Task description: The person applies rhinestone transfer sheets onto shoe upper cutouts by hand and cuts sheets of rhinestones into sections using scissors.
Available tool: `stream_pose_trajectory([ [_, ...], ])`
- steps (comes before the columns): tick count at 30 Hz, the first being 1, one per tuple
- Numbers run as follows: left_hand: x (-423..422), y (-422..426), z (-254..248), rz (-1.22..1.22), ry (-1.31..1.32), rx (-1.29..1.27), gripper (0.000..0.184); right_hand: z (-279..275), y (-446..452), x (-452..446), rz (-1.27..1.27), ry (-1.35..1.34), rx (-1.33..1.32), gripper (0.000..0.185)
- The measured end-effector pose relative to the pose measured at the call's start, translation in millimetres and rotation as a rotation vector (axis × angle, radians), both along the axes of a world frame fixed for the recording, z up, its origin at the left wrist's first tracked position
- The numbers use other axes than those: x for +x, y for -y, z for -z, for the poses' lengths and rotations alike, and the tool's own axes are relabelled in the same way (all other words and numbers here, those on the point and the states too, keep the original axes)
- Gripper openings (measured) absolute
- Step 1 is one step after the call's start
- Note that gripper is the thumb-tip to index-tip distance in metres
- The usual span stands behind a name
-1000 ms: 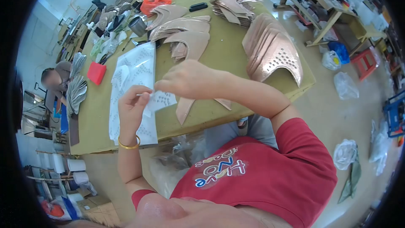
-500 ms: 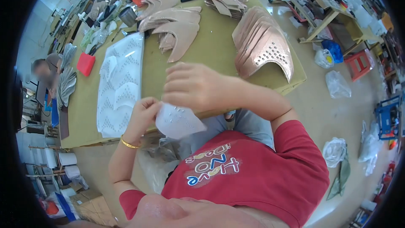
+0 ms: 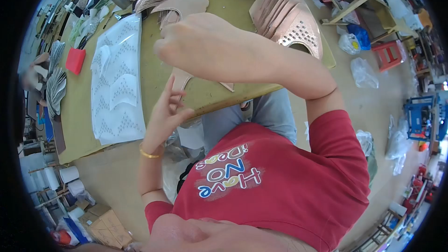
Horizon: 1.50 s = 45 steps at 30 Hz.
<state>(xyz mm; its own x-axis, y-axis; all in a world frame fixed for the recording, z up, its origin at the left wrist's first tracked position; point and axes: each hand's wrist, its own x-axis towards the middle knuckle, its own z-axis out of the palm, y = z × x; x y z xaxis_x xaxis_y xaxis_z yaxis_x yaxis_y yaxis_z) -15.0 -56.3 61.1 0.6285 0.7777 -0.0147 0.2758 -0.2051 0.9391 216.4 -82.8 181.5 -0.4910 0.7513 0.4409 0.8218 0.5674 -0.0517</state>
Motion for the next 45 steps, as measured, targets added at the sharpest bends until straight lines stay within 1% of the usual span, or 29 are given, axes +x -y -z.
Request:
stream_pose_trajectory([
  [1,16,6,9,-0.07,0.169,-0.128,0.044,0,-1,-2,0.021,-0.024,0.012,0.016],
  [3,25,0,24,-0.218,0.46,-0.395,0.041,7,-1,2,0.019,-0.175,0.038,0.014],
  [5,16,-16,35,-0.378,0.704,-0.665,0.033,20,1,4,0.069,-0.323,0.046,0.012],
  [8,3,-33,37,-0.328,0.462,-0.102,0.017,51,6,3,0.205,-0.499,0.028,0.009],
  [10,2,-38,35,-0.321,0.267,-0.005,0.015,88,3,4,0.288,-0.567,0.007,0.008],
  [11,2,-41,35,-0.316,0.17,0.043,0.014,105,0,6,0.303,-0.633,-0.044,0.009],
  [13,3,-49,41,-0.331,0.072,0.039,0.017,134,-10,13,0.34,-0.768,-0.149,0.011],
  [14,5,-54,44,-0.335,0.023,0.038,0.018,140,-14,15,0.392,-0.873,-0.265,0.014],
  [16,6,-67,54,-0.339,0.006,-0.002,0.021,150,-24,16,0.495,-1.079,-0.499,0.02],
  [20,8,-85,56,-0.31,-0.021,-0.16,0.03,188,-41,22,0.469,-0.996,-0.431,0.022],
  [22,9,-90,62,-0.289,-0.024,-0.149,0.035,196,-45,23,0.468,-0.958,-0.378,0.026],
  [25,11,-93,64,-0.282,-0.043,-0.159,0.042,197,-44,24,0.467,-0.909,-0.389,0.032],
  [29,14,-94,63,-0.272,-0.074,-0.144,0.046,203,-44,26,0.456,-0.858,-0.366,0.033],
  [32,15,-93,63,-0.279,-0.08,-0.124,0.044,204,-44,24,0.463,-0.831,-0.348,0.032],
  [35,15,-93,66,-0.278,-0.106,-0.099,0.038,207,-44,23,0.46,-0.802,-0.301,0.031],
  [38,16,-92,66,-0.292,-0.112,-0.102,0.027,210,-44,22,0.45,-0.75,-0.235,0.03],
  [40,17,-89,64,-0.278,-0.167,-0.015,0.022,214,-44,21,0.433,-0.689,-0.162,0.029],
  [41,19,-87,63,-0.271,-0.195,0.029,0.02,214,-42,19,0.463,-0.592,-0.166,0.029],
  [43,20,-84,69,-0.234,-0.267,0.263,0.019,213,-38,14,0.518,-0.398,-0.171,0.03],
  [44,21,-83,71,-0.213,-0.302,0.384,0.018,210,-36,13,0.557,-0.366,-0.203,0.032],
  [45,22,-82,67,-0.217,-0.364,0.409,0.019,207,-35,11,0.596,-0.334,-0.235,0.033],
])
